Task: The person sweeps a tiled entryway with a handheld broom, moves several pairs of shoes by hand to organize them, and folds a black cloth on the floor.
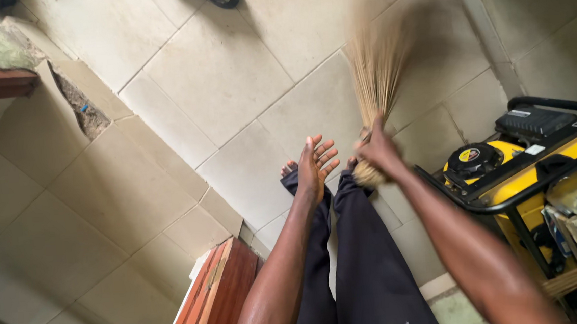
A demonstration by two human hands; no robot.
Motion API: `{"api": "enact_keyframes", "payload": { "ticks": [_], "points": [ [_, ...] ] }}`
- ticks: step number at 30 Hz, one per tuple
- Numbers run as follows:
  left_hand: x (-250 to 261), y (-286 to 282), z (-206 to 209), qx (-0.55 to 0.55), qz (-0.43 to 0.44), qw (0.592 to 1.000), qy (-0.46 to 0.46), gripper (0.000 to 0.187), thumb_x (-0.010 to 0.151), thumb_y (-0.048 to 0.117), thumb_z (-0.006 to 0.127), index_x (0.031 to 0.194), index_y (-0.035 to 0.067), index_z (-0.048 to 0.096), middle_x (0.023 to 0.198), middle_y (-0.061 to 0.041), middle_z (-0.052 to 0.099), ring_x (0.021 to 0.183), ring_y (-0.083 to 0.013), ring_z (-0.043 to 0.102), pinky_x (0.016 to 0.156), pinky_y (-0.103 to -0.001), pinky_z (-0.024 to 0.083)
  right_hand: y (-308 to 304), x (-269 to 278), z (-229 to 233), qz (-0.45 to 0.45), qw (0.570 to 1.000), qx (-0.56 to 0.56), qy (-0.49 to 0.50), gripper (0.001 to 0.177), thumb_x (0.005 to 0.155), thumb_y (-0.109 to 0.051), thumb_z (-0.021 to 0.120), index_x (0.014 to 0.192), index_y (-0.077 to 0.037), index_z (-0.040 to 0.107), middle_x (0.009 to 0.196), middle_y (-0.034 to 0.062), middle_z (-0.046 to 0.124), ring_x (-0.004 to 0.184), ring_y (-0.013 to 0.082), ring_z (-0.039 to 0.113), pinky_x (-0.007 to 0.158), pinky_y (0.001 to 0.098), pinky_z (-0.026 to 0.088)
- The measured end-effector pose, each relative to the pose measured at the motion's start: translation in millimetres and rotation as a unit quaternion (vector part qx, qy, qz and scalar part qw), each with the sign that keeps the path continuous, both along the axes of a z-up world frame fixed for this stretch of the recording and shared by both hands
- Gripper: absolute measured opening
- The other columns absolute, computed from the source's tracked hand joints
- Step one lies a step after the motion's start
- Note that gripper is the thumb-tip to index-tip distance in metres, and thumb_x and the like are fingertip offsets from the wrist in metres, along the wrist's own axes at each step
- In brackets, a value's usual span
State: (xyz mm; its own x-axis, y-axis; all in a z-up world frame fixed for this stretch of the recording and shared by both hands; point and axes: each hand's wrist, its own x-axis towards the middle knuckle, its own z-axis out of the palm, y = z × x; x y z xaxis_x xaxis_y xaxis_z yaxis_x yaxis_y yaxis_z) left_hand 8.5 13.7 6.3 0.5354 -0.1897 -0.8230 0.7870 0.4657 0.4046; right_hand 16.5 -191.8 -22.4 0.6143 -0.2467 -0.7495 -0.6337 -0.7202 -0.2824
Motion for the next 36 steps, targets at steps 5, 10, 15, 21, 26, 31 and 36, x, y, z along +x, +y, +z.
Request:
{"api": "enact_keyframes", "payload": {
  "ticks": [5, 10, 15, 21, 26, 31, 36],
  "points": [
    [-1, 0, 10, -0.008, 0.001, 1.000, 0.006, 0.076, 0.101, 0.060, 0.042, 0.152, 0.004, 0.038, 0.136, -0.016, 0.058, 0.119, -0.0255, 0.059, 0.099, -0.045, 0.053, -29, -48, 95, 0.194, 0.967, -0.139, -0.093, 0.086, 0.099, -0.026, 0.066, 0.169, -0.025, 0.016, 0.120, 0.0251, 0.057, 0.106, 0.0457, 0.063, 0.080, 0.0563, 0.054],
    [8, 4, 13, -0.014, 0.004, 1.000, 0.000, 0.076, 0.101, 0.060, 0.042, 0.152, 0.005, 0.038, 0.135, -0.016, 0.059, 0.120, -0.0253, 0.059, 0.098, -0.043, 0.053, -4, -163, 139, -0.005, 0.995, -0.100, -0.029, 0.102, 0.081, -0.018, 0.072, 0.165, -0.029, 0.014, 0.134, 0.0206, 0.056, 0.112, 0.0405, 0.063, 0.086, 0.0516, 0.055],
    [16, 11, 11, -0.011, 0.020, 1.000, -0.009, 0.076, 0.101, 0.060, 0.044, 0.151, 0.004, 0.039, 0.135, -0.016, 0.058, 0.120, -0.0258, 0.059, 0.098, -0.044, 0.053, 15, -172, 85, -0.229, 0.958, 0.145, -0.093, 0.106, 0.076, -0.018, 0.076, 0.164, -0.022, 0.017, 0.145, 0.0229, 0.052, 0.128, 0.0343, 0.057, 0.092, 0.0418, 0.056],
    [16, 22, 1, 0.011, 0.029, 1.000, -0.002, 0.076, 0.099, 0.062, 0.044, 0.151, 0.006, 0.040, 0.135, -0.014, 0.059, 0.120, -0.0230, 0.057, 0.099, -0.044, 0.053, 51, 42, -31, 0.112, 0.993, 0.034, 0.016, 0.104, 0.085, -0.036, 0.074, 0.165, -0.018, 0.010, 0.110, 0.0260, 0.068, 0.094, 0.0409, 0.068, 0.083, 0.0491, 0.056],
    [9, 36, -4, 0.026, 0.038, 0.999, 0.006, 0.076, 0.099, 0.062, 0.045, 0.151, 0.005, 0.042, 0.134, -0.015, 0.060, 0.119, -0.0242, 0.058, 0.098, -0.044, 0.053, 71, 212, 22, 0.279, 0.914, 0.041, -0.291, 0.101, 0.081, -0.023, 0.077, 0.165, -0.017, 0.021, 0.108, 0.0175, 0.072, 0.093, 0.0388, 0.070, 0.078, 0.0504, 0.057],
    [8, 47, -4, 0.032, 0.039, 0.999, 0.018, 0.075, 0.099, 0.062, 0.042, 0.150, 0.007, 0.041, 0.134, -0.014, 0.060, 0.120, -0.0250, 0.058, 0.099, -0.044, 0.053, 87, 198, 108, 0.156, 0.953, 0.053, -0.255, 0.112, 0.075, -0.026, 0.084, 0.164, -0.014, 0.017, 0.118, 0.0168, 0.069, 0.094, 0.0386, 0.070, 0.080, 0.0491, 0.057],
    [15, 62, -12, 0.033, 0.061, 0.998, 0.009, 0.075, 0.099, 0.062, 0.043, 0.149, 0.006, 0.043, 0.136, -0.016, 0.060, 0.127, -0.0276, 0.054, 0.103, -0.047, 0.050, 120, 46, 169, -0.048, 0.980, 0.126, -0.148, 0.080, 0.081, -0.025, 0.073, 0.153, -0.007, 0.042, 0.106, 0.0145, 0.073, 0.085, 0.0256, 0.075, 0.076, 0.0391, 0.061]
  ]
}}
